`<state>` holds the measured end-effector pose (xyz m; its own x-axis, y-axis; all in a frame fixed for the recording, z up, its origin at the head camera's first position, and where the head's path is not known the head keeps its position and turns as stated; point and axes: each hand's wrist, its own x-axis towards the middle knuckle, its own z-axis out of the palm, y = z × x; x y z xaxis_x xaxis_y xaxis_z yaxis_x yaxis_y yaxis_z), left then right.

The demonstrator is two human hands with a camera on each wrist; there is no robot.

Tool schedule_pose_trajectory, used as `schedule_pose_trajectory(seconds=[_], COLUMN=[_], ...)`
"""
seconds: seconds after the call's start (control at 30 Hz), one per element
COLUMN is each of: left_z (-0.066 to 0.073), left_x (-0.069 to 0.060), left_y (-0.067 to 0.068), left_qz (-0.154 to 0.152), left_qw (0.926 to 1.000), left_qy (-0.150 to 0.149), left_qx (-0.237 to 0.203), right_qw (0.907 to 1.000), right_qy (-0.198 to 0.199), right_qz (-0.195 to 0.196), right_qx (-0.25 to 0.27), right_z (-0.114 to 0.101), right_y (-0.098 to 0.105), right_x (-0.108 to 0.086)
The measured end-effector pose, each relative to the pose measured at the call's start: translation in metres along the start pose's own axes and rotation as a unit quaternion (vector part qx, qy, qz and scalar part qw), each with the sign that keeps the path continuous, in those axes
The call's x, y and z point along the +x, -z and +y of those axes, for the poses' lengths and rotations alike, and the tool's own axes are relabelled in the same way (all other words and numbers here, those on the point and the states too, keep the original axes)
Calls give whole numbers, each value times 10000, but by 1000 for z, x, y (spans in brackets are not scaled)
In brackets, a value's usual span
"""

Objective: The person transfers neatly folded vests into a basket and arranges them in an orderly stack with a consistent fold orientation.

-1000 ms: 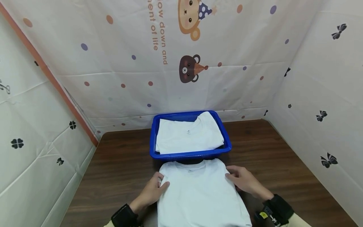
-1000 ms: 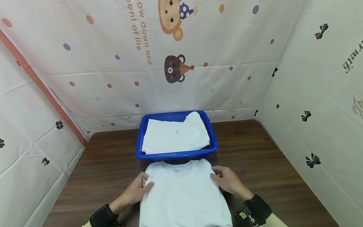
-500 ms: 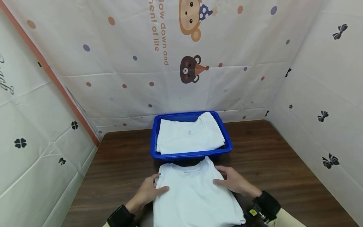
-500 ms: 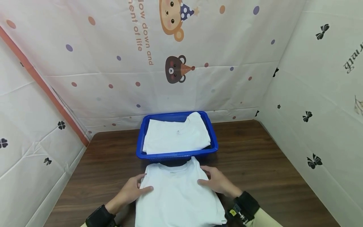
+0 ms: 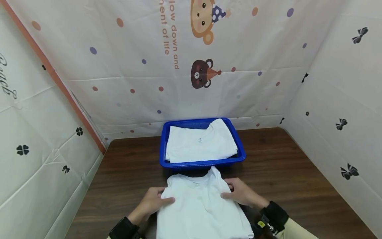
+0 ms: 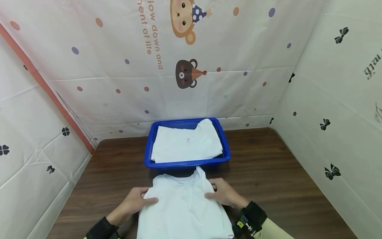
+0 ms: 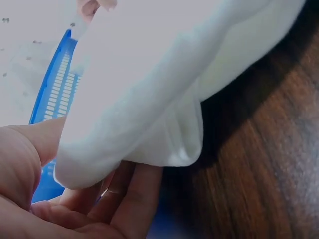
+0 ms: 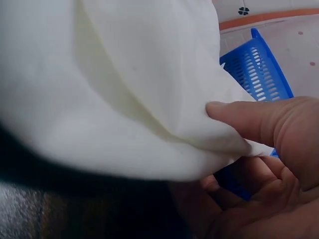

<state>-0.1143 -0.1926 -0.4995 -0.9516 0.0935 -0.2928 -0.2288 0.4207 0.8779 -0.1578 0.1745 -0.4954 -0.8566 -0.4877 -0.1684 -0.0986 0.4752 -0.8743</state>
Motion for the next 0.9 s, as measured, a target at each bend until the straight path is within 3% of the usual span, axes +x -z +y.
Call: schedule_pose_trajectory(seconds=[0.17,0.37,0.63,0.73,0.9], left_z=[-4,-6,-7,-7,-5], left_x=[-1,-2,-3,-3,-3], left_y=[8,16,24,26,25], left_qz=[-280,-738,-1540,-1685,-1631], left_qw=[9984,9920,9747,9706,9741], left_qy=[170,132,-145,-184,-229], left_qx=[-471,-1019,-1615,-1712,-1549], right_qw=[9998,9983,9952,9942,9940], right_qy=[218,491,754,611,727], right_qz=[-10,-188,-336,-348,-224], right_qx=[11,237,530,819,790], right_z=[2,1,2,2,2], right_y=[1,3,4,4,5], right_x=[0,-1,-4,-6,-9])
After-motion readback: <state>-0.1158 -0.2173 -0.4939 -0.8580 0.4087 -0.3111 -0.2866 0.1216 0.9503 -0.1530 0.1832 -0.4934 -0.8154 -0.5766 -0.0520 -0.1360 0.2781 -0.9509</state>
